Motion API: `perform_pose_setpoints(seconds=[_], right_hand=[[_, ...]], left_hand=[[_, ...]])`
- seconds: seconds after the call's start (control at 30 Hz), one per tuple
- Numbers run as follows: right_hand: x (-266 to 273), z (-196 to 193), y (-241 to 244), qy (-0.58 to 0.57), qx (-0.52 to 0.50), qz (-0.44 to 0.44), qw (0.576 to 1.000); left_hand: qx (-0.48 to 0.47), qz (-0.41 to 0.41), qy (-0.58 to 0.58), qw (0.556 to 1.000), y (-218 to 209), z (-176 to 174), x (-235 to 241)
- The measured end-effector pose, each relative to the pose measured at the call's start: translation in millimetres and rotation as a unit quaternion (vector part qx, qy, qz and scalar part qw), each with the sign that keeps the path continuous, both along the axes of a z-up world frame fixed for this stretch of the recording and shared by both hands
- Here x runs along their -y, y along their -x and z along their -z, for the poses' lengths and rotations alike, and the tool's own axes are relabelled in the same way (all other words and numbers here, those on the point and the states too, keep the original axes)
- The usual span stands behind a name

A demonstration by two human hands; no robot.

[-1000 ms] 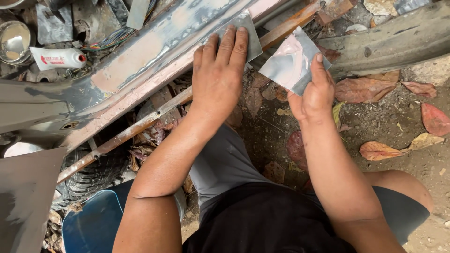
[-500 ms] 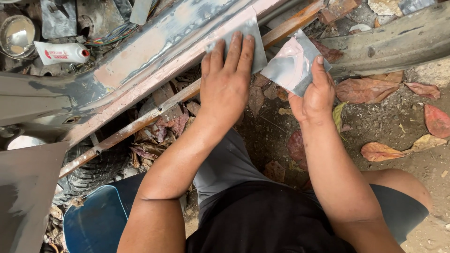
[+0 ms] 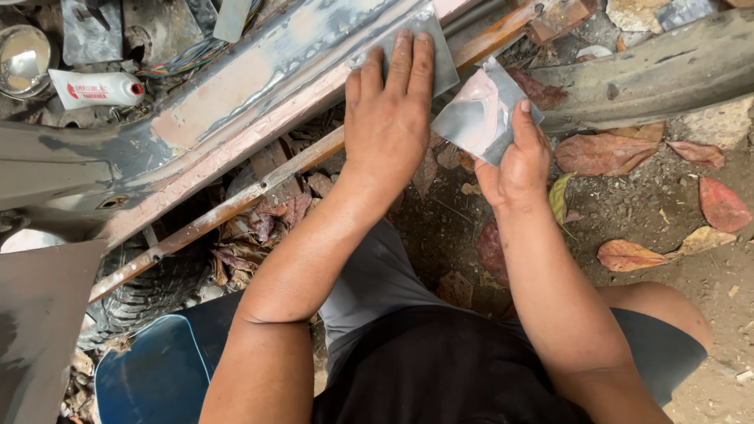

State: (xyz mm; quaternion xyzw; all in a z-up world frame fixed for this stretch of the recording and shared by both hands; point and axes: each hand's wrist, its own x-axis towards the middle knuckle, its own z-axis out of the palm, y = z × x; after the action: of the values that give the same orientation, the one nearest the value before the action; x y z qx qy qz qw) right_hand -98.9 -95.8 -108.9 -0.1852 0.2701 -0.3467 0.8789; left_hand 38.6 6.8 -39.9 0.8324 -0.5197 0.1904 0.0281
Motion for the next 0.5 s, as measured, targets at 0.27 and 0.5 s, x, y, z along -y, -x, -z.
perform_pose_setpoints(seconds=[0.27, 0.5], right_hand=[[-12, -9, -9, 0.002, -0.062, -0.051, 0.997], [-35, 5, -25, -0.009, -0.009, -0.09, 0.996]], left_hand=[[-0.078, 0.025, 0.015, 0.997, 15, -29, -57], [-0.044, -0.031, 0.006, 0.999, -10, -20, -79]])
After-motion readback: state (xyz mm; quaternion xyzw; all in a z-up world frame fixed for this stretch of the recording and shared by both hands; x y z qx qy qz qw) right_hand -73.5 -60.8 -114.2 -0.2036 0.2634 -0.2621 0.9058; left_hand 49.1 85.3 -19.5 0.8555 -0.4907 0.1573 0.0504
